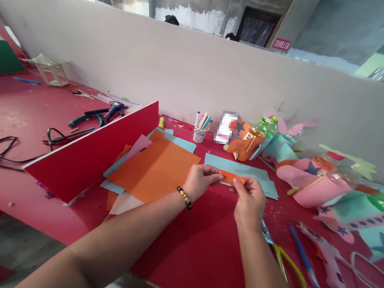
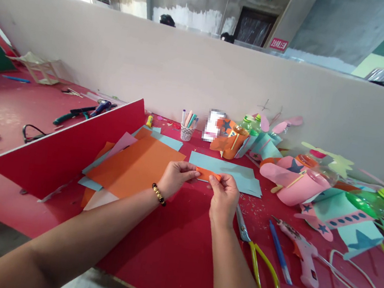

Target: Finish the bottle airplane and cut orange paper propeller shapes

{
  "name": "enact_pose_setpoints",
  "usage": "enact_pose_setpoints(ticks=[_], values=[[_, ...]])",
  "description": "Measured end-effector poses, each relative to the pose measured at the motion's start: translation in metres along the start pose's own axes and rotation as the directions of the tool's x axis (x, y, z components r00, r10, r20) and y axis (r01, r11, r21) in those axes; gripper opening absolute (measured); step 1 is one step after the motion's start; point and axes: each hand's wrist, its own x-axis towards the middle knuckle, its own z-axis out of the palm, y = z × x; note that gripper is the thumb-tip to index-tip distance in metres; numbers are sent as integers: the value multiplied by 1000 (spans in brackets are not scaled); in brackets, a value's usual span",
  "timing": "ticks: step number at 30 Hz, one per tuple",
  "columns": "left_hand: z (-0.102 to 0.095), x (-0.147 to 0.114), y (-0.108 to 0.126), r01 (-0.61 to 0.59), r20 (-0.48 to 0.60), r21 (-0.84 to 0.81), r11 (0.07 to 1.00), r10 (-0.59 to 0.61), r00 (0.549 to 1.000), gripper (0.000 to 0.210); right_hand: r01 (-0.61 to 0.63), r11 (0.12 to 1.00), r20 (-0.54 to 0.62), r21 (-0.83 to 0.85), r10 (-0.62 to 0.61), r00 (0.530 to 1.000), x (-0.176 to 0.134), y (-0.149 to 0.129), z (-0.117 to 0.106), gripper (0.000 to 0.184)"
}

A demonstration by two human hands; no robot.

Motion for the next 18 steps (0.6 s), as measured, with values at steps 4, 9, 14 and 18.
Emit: enact_pose_setpoints(ticks=[4, 9, 14, 18], values=[[0, 0, 0, 15, -4, -11, 1000, -16, 1000, 35, -18, 1000, -1, 24, 18, 1000, 0, 0, 0, 24], [-2, 1, -1, 20, 11, -9, 1000, -20, 1000, 36, -35, 998, 16, 46, 34, 999, 0, -1, -1, 23], [-2, 1, -1, 10, 12, -10, 1000, -10, 1000, 35, -62, 996, 18, 61, 61, 998, 0, -1, 0, 25], [-1, 0, 0, 7, 4, -41, 999, -7, 1000, 34, -75, 993, 18, 89, 74, 997, 0, -1, 1, 25]])
